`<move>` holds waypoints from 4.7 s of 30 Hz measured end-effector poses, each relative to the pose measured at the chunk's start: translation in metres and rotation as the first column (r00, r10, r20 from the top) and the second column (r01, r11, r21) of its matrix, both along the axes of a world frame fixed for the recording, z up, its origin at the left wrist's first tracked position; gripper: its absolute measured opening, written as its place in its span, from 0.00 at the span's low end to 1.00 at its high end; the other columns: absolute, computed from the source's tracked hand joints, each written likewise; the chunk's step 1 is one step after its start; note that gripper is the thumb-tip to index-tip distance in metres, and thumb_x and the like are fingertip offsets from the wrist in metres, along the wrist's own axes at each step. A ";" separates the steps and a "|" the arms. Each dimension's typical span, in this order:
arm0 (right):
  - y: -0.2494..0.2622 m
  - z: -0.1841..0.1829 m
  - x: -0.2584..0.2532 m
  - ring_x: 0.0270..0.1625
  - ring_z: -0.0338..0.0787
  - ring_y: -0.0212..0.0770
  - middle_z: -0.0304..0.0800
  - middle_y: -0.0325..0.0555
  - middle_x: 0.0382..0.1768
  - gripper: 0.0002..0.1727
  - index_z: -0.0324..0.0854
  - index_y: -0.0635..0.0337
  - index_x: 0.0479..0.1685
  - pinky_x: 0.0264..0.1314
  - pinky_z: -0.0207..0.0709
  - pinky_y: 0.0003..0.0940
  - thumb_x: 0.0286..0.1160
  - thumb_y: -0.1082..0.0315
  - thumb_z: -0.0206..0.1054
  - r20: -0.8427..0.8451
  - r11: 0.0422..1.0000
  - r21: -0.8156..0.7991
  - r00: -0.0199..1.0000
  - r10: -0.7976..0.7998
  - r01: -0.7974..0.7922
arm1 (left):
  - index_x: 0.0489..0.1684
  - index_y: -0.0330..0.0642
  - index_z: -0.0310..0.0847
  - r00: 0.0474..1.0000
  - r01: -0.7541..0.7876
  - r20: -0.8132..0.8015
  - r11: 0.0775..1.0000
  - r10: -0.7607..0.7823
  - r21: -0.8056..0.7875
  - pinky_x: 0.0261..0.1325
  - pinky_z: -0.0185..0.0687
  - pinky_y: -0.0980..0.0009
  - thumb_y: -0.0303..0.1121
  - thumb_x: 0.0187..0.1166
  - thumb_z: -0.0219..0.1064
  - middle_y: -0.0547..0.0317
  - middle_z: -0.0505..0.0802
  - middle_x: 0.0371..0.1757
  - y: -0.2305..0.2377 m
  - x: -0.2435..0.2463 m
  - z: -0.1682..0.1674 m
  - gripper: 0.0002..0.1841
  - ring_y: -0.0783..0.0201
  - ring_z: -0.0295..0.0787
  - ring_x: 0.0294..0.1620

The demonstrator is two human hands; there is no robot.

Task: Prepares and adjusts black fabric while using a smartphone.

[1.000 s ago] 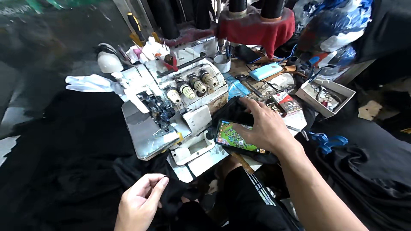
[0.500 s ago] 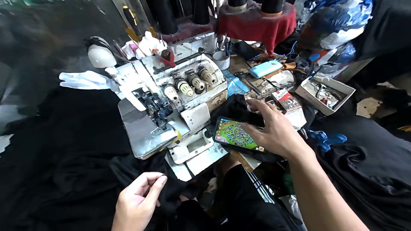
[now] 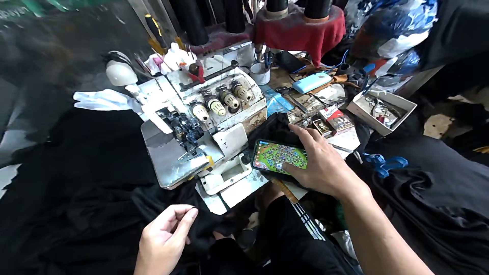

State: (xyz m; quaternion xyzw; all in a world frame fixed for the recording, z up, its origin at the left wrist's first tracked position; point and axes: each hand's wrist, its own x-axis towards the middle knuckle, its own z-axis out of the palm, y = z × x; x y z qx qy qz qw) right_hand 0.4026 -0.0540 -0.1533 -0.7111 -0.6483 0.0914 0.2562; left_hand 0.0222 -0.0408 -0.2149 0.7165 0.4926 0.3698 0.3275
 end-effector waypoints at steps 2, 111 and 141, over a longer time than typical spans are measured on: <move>0.000 -0.001 0.000 0.70 0.81 0.57 0.76 0.51 0.75 0.52 0.61 0.42 0.91 0.62 0.79 0.64 0.60 0.45 0.81 -0.007 1.000 -0.001 1.000 -0.002 0.002 | 0.45 0.41 0.89 1.000 -0.003 0.004 1.000 0.003 0.002 0.13 0.79 0.74 0.35 0.82 0.69 0.63 0.93 0.30 0.000 0.000 0.000 0.08 0.69 0.84 0.18; -0.031 -0.022 -0.016 0.75 0.79 0.50 0.68 0.50 0.82 0.50 0.60 0.47 0.91 0.65 0.81 0.56 0.61 0.53 0.77 -0.258 0.939 0.283 0.958 -0.122 0.195 | 0.46 0.39 0.88 1.000 -0.017 -0.008 0.996 0.018 0.085 0.17 0.78 0.77 0.33 0.83 0.69 0.65 0.93 0.29 -0.006 0.002 -0.005 0.07 0.74 0.84 0.20; -0.047 -0.029 -0.011 0.72 0.84 0.38 0.70 0.41 0.83 0.45 0.60 0.41 0.91 0.67 0.86 0.44 0.67 0.60 0.74 -0.470 0.944 0.287 0.883 -0.011 0.165 | 0.46 0.38 0.88 1.000 -0.009 -0.012 0.993 0.011 0.118 0.21 0.81 0.78 0.33 0.83 0.69 0.66 0.93 0.31 -0.006 0.001 -0.007 0.07 0.75 0.85 0.23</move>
